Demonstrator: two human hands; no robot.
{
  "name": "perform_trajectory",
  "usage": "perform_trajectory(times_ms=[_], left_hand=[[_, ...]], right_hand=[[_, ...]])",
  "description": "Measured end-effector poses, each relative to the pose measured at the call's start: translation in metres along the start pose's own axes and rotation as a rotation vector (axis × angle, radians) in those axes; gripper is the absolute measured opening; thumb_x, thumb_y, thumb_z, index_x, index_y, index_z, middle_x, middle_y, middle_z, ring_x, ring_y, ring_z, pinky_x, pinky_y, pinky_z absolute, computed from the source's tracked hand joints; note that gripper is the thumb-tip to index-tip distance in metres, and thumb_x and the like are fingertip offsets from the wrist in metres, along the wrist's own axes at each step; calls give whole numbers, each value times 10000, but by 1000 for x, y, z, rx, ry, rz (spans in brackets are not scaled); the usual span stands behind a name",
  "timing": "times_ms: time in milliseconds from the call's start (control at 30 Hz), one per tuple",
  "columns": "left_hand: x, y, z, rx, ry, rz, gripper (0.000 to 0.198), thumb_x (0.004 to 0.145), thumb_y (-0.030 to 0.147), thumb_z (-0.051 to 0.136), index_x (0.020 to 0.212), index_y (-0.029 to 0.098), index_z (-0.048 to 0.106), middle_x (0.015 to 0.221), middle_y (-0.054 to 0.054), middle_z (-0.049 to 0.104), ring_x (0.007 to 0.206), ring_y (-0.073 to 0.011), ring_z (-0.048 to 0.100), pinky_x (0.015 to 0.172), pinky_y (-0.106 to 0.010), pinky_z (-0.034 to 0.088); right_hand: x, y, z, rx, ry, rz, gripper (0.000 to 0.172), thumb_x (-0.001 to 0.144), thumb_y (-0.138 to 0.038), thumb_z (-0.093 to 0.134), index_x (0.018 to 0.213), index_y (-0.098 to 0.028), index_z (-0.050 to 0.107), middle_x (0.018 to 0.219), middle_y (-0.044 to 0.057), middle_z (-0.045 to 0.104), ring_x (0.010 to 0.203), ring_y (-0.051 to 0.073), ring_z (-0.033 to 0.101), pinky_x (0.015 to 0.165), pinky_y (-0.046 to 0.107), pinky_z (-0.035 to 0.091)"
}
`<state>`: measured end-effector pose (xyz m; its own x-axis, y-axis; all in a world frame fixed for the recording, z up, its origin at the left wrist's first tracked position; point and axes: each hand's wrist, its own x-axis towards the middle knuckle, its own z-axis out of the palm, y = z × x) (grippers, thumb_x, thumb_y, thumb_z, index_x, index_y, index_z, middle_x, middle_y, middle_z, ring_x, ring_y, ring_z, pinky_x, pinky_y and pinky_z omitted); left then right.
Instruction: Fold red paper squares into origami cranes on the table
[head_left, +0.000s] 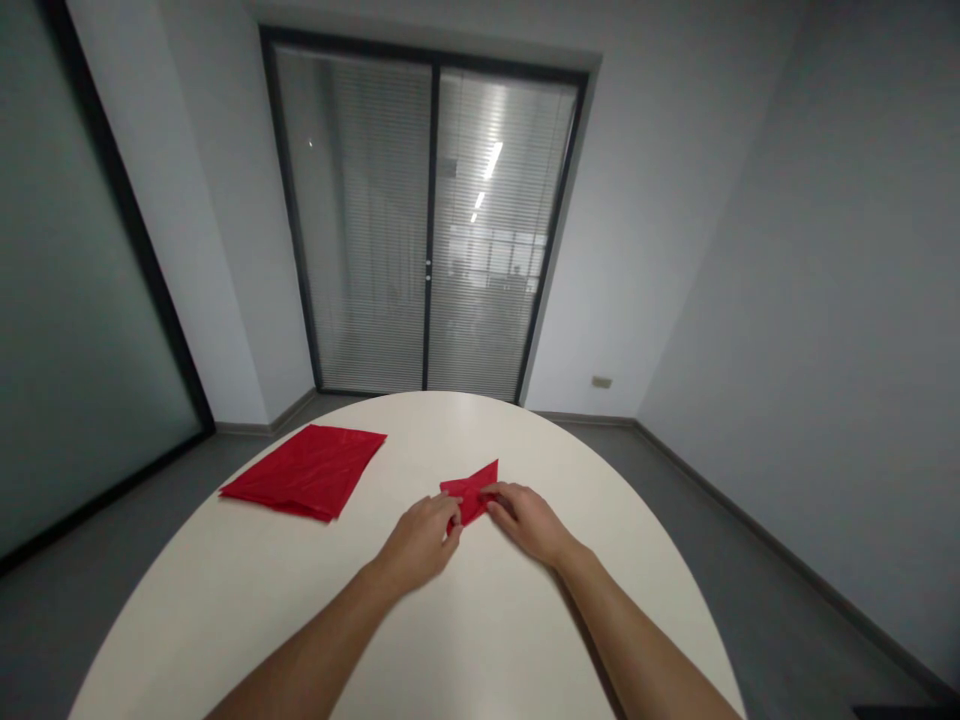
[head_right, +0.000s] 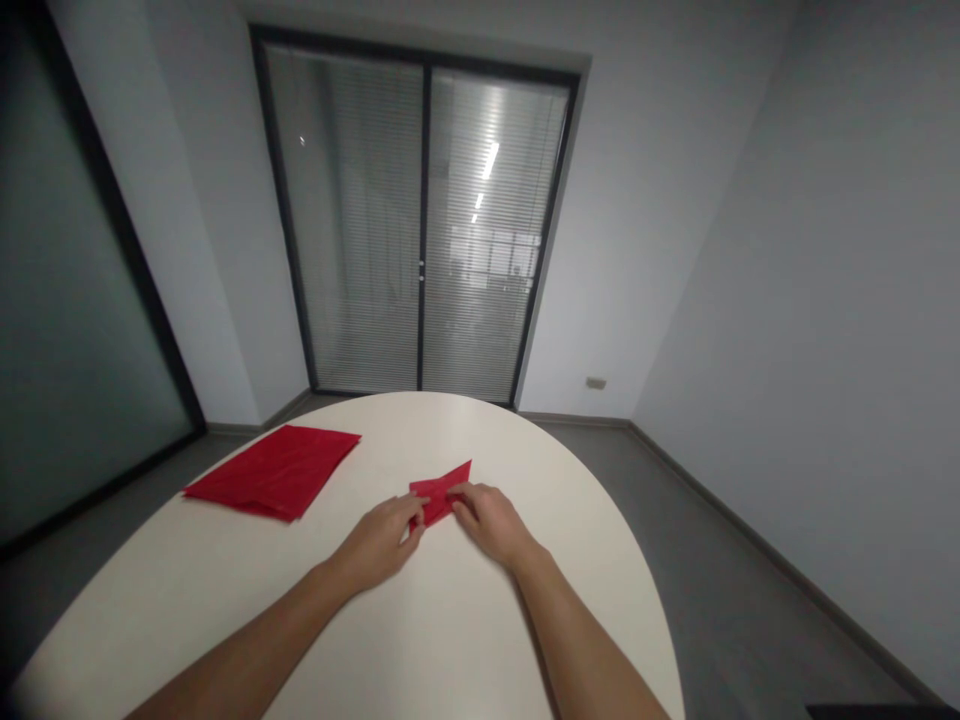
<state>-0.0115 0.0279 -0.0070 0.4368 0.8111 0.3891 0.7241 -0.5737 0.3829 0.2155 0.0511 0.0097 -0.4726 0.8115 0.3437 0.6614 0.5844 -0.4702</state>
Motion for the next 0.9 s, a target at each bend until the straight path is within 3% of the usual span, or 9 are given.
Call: perform_trajectory(times_ms=[100, 233, 433, 567, 767, 900], left_hand=[[0, 2, -2, -6, -7, -2, 241, 888, 159, 515, 1101, 207, 617, 1115, -77, 701, 1024, -237, 644, 940, -382, 491], [-1, 2, -3, -18, -9, 74, 429, 897, 137, 497, 1306, 251, 563, 1285, -53, 654, 1157, -235, 599, 1044, -411, 440], [0, -2, 0, 39, -17, 93, 405, 913, 143, 489, 1246, 299, 659, 1280, -39, 658, 1162, -236, 591, 1045, -425, 451], [1, 0, 0, 67, -12, 112, 377, 920, 161, 494, 1225, 286, 677, 1257, -55, 657, 1159, -236, 578, 1052, -418, 445], [0, 7, -10, 96, -3, 125, 321, 928, 237, 525, 1207, 272, 680, 1203, -80, 655, 1117, -260, 561, 1023, -454, 438], [1, 7, -14, 62, -45, 158, 366, 886, 142, 513, 1174, 276, 695, 1129, -53, 690, 1049, -246, 573, 997, -445, 435]], right_hand=[[3, 4, 8, 23, 56, 79, 268, 943, -280, 526, 1177, -226, 645, 1073, 78, 716, 972, 226, 653, 882, 349, 487], [6, 5, 15, 31, 92, 123, 301, 928, -275, 545, 1214, -219, 619, 1065, 88, 700, 949, 226, 644, 879, 357, 486], [10, 2, 17, 28, 133, 111, 299, 902, -237, 571, 1197, -208, 615, 1024, 74, 688, 941, 225, 619, 872, 362, 483], [11, -1, 13, -50, 172, 67, 214, 877, -188, 589, 1076, -205, 665, 1069, 85, 666, 1018, 236, 588, 918, 377, 463], [10, -14, 11, -149, 51, 33, 242, 940, -257, 547, 1115, -213, 709, 1056, 88, 687, 1019, 237, 589, 926, 370, 440], [9, -14, 15, -147, 11, 30, 305, 939, -294, 547, 1176, -189, 708, 1141, 112, 690, 1067, 245, 598, 965, 378, 445]])
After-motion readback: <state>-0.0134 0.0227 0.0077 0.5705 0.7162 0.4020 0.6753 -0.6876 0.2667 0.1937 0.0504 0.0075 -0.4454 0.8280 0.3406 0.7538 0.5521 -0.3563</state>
